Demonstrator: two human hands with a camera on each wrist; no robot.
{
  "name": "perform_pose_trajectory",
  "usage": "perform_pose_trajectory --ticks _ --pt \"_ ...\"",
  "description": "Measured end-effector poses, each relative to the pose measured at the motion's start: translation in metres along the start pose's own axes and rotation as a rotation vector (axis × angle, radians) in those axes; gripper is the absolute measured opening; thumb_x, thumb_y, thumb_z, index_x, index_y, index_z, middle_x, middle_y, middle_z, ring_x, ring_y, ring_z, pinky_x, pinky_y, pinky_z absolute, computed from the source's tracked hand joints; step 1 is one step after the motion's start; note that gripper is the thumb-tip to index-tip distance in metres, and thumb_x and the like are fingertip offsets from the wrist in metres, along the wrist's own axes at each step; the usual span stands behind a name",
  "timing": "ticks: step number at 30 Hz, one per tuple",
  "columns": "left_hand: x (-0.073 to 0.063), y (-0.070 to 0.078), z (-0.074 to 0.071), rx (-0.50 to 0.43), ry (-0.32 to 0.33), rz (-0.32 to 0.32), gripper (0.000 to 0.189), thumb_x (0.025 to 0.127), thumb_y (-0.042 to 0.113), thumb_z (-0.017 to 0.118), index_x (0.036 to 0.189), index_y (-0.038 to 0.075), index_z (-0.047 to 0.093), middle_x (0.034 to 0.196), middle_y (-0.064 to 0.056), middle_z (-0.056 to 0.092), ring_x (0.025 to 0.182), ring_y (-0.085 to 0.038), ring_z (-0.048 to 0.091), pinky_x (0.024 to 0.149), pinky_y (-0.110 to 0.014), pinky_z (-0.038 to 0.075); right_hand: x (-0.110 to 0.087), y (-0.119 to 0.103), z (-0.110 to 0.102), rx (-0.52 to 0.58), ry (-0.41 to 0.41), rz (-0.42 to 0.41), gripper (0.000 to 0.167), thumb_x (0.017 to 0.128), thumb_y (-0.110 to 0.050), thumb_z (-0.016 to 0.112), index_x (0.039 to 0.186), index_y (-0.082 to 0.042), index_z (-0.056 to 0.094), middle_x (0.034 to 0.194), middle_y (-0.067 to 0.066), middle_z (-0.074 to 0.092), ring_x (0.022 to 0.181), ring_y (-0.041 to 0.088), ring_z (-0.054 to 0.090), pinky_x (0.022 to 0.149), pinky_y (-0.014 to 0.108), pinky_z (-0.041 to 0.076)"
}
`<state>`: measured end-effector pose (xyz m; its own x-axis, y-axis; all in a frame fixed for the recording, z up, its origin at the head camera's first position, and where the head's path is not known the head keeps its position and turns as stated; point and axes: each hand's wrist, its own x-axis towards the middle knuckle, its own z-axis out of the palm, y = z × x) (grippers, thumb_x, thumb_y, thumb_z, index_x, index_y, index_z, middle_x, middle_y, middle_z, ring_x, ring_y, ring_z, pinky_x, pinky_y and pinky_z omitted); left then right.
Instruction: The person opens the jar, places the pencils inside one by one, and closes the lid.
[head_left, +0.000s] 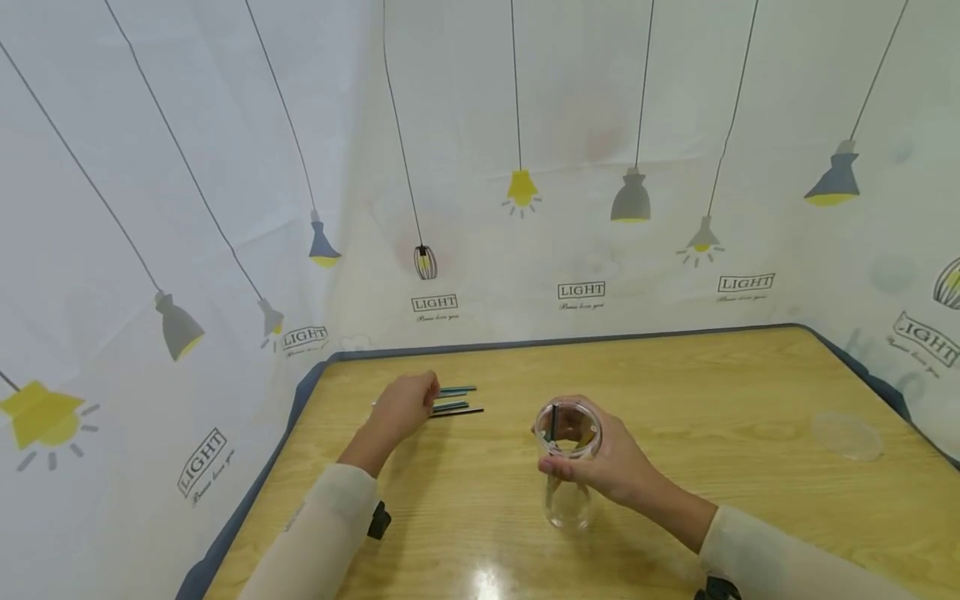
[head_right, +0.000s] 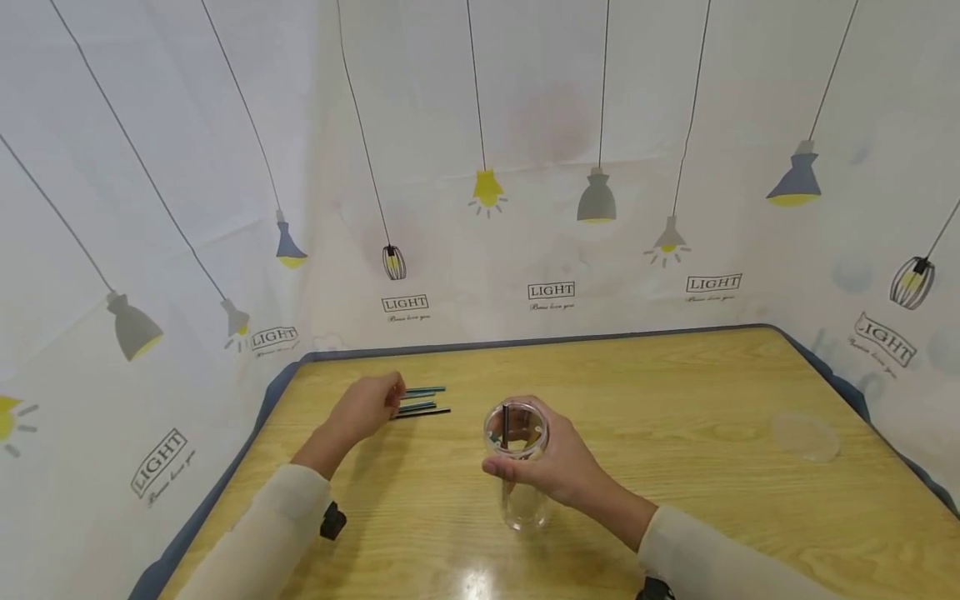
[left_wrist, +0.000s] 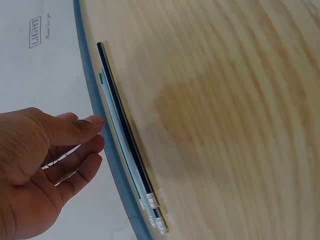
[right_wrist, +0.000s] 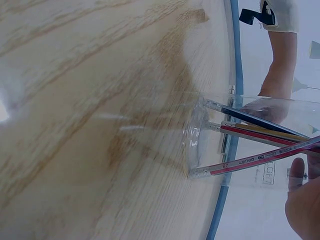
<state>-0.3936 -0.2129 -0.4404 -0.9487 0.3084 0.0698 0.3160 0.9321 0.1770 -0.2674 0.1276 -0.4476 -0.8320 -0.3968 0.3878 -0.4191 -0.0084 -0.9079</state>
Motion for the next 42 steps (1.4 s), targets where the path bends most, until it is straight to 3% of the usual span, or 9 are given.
perform_pose_trajectory --ticks 5,14,24,30,42 --pt "-0.001 -0.007 0.009 -0.011 -0.02 0.006 0.018 0.101 -0.002 0.074 0.113 0.011 0.071 0.092 0.001 0.071 0.081 -0.016 0.064 0.074 -0.035 0.057 0.0 0.001 0.0 -0.001 -0.012 -0.02 0.053 0.093 -0.006 0.089 0.139 -0.01 0.062 0.127 0.014 0.071 0.117 0.024 0.076 0.085 0.037 0.07" --pt "0.0 -0.009 0.015 -0.041 -0.044 -0.005 0.023 0.098 -0.003 0.077 0.116 0.01 0.07 0.091 0.003 0.069 0.082 -0.017 0.063 0.078 -0.039 0.057 0.001 0.001 -0.001 -0.018 -0.017 -0.041 0.053 0.093 -0.006 0.088 0.139 -0.011 0.062 0.127 0.014 0.072 0.117 0.021 0.076 0.086 0.037 0.07" --pt "-0.003 -0.015 0.031 -0.06 0.044 -0.017 0.019 0.1 0.001 0.08 0.113 0.011 0.07 0.091 0.003 0.067 0.081 -0.015 0.06 0.077 -0.037 0.056 0.0 0.004 0.001 -0.037 0.012 -0.031 0.054 0.091 -0.008 0.091 0.138 -0.008 0.063 0.124 0.012 0.073 0.114 0.014 0.076 0.089 0.032 0.068" --pt "-0.004 -0.015 0.033 -0.047 0.088 0.001 0.02 0.098 0.001 0.082 0.11 0.01 0.069 0.091 0.001 0.065 0.082 -0.017 0.059 0.077 -0.038 0.055 0.0 0.006 0.001 -0.057 0.02 -0.037 0.054 0.09 -0.01 0.092 0.137 -0.008 0.064 0.123 0.014 0.073 0.113 0.014 0.076 0.091 0.03 0.067" --pt "0.001 -0.015 0.033 -0.061 0.054 -0.017 0.019 0.101 -0.003 0.075 0.112 0.011 0.068 0.092 0.001 0.065 0.082 -0.016 0.058 0.077 -0.038 0.054 -0.001 0.006 0.0 -0.055 0.025 -0.037 0.054 0.092 -0.014 0.091 0.138 -0.008 0.064 0.123 0.012 0.071 0.112 0.017 0.075 0.092 0.029 0.066"
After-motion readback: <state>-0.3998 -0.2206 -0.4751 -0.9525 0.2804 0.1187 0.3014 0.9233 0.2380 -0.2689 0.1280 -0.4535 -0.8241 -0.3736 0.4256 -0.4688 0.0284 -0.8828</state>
